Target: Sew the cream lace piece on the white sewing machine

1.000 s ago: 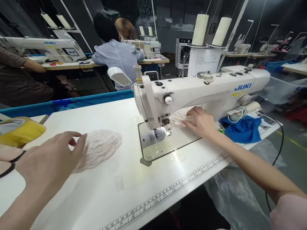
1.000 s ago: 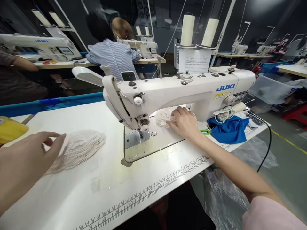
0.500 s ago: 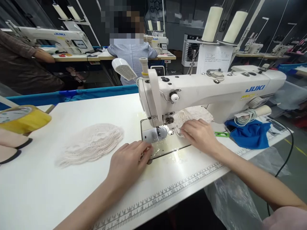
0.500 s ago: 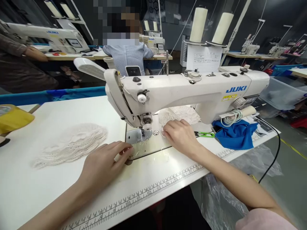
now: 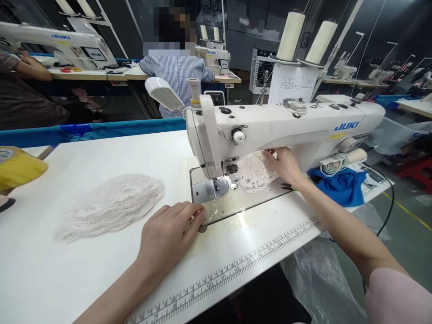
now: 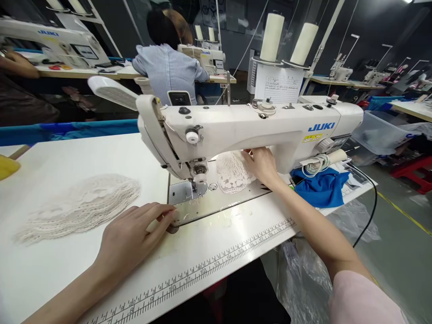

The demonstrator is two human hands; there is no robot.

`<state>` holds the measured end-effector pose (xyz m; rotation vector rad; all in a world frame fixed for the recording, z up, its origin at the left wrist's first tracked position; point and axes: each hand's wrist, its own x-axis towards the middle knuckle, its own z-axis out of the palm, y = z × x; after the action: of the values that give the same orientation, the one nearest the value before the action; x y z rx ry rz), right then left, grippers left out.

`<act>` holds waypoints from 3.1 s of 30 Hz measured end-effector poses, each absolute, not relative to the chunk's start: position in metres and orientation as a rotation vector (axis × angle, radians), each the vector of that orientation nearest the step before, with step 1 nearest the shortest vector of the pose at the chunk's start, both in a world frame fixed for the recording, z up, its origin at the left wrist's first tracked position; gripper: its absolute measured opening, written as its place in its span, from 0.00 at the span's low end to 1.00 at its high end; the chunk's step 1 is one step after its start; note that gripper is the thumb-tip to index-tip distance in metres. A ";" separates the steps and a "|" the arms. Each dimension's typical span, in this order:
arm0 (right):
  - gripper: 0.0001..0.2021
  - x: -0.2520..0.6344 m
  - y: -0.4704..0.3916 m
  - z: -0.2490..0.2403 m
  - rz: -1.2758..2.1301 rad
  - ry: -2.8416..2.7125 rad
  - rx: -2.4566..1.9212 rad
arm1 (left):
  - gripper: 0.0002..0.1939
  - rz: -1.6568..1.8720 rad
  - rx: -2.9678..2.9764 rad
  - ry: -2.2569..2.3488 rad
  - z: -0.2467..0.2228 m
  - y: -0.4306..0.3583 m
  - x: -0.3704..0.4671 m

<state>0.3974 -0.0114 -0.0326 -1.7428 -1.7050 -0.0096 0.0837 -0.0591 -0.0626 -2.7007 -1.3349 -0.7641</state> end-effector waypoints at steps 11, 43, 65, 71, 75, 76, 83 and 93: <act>0.08 0.341 -0.098 -0.032 0.427 -2.032 -1.219 | 0.26 -0.869 -2.967 -1.283 -0.062 -0.062 0.088; 0.03 0.299 -0.055 -0.046 1.275 -2.036 -1.156 | 0.07 -0.919 -3.127 -1.587 -0.059 -0.064 0.090; 0.05 0.303 -0.063 -0.066 0.090 -2.296 -0.681 | 0.02 -0.968 -2.809 -1.057 -0.071 -0.068 0.089; 0.06 0.308 -0.067 -0.061 -0.327 -2.332 -0.294 | 0.11 -1.057 -2.871 -1.055 -0.066 -0.074 0.095; 0.10 0.311 -0.069 -0.058 -0.375 -2.435 -0.247 | 0.15 -1.081 -2.861 -0.907 -0.064 -0.074 0.095; 0.12 0.312 -0.070 -0.057 -0.346 -2.463 -0.282 | 0.16 -1.086 -2.850 -0.874 -0.064 -0.073 0.094; 0.12 0.311 -0.073 -0.051 -0.132 -2.487 -0.403 | 0.09 -1.220 -2.985 -1.044 -0.058 -0.078 0.095; 0.07 0.301 -0.046 -0.068 0.437 -2.309 -1.154 | 0.13 -0.640 -2.704 -1.466 -0.064 -0.068 0.103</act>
<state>0.3013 -0.0465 -0.0682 -1.1540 -2.3091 0.4367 0.1025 -0.0676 -0.0641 -2.7037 -1.4664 -0.6397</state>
